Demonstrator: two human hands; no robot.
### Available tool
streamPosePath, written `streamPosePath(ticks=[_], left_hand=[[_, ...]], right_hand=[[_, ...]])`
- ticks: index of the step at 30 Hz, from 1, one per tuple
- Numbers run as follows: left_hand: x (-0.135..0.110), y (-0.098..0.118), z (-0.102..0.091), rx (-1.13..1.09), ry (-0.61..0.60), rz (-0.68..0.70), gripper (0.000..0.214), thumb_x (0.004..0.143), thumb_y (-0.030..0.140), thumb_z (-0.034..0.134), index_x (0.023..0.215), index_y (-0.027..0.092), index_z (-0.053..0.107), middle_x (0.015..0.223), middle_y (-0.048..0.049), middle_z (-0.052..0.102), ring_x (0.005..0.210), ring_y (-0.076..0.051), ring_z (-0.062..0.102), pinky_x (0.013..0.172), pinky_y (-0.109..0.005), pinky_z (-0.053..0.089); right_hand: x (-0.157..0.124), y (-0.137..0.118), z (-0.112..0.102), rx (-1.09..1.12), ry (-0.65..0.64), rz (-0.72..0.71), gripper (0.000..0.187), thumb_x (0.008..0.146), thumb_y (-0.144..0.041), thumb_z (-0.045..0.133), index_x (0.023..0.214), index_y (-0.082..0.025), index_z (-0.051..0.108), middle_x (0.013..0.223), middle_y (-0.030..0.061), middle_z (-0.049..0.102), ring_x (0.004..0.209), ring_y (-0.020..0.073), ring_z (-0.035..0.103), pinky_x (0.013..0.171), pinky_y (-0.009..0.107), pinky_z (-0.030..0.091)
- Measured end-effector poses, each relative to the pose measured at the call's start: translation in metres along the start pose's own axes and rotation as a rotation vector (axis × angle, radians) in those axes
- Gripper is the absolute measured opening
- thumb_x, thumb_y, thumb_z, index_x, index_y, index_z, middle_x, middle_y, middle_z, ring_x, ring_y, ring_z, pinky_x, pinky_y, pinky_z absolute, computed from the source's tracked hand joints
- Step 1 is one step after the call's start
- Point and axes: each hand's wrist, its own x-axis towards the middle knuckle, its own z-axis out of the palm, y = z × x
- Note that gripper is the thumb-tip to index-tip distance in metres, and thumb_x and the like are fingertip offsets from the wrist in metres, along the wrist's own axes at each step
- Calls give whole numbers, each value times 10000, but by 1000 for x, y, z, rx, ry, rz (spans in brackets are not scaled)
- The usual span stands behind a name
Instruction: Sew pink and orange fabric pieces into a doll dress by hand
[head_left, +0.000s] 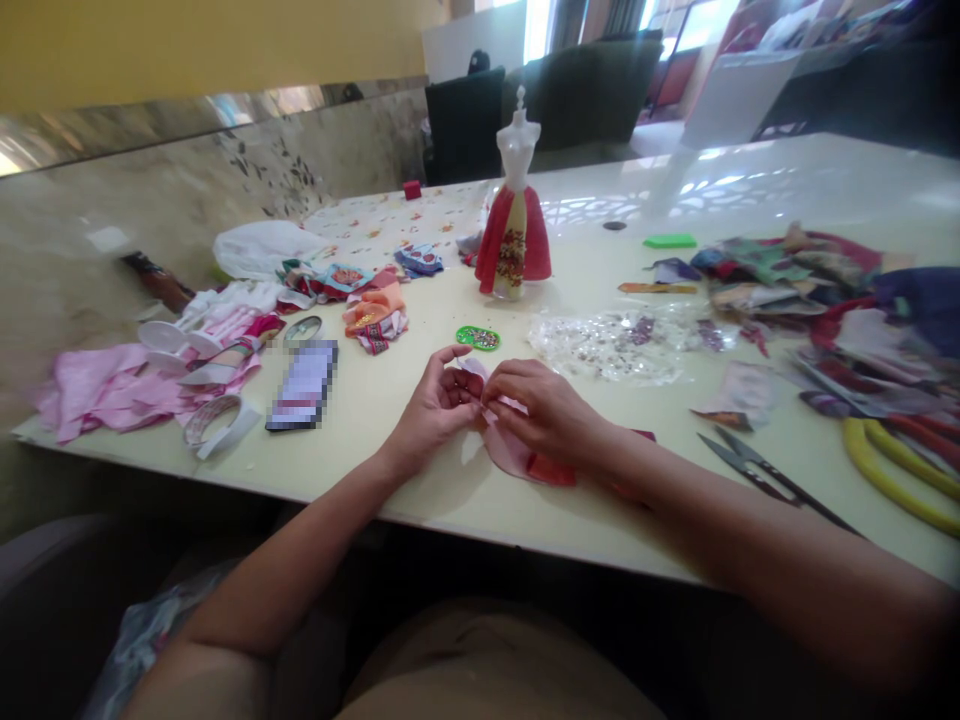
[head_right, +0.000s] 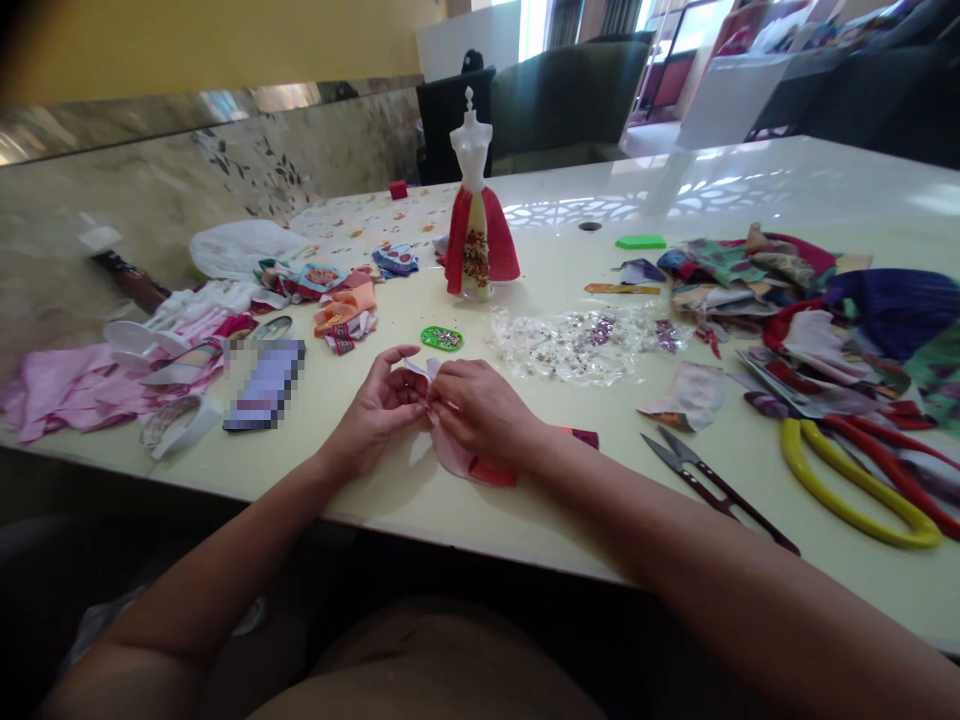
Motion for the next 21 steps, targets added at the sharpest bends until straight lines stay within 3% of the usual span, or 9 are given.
streamPosePath(ticks=[10,21], left_hand=[[0,2,2,60,-28,42,656,728,146,774,1284,236,439,926,-1,581,864,-120,570,778,-237,488],[0,2,2,-31,-18,-26,624,724,103,732,1265,237,451,928,6,570,826,-113,568,739,-230,518]], right_hand=[[0,0,3,-91,-4,-4,148,938,-195,526,809,-169,592,836,70,638,819,193,574,808,339,429],[-1,2,4,-91,6,17,140,930,-188,550,795,-176,584,810,55,632,775,173,557,768,314,423]])
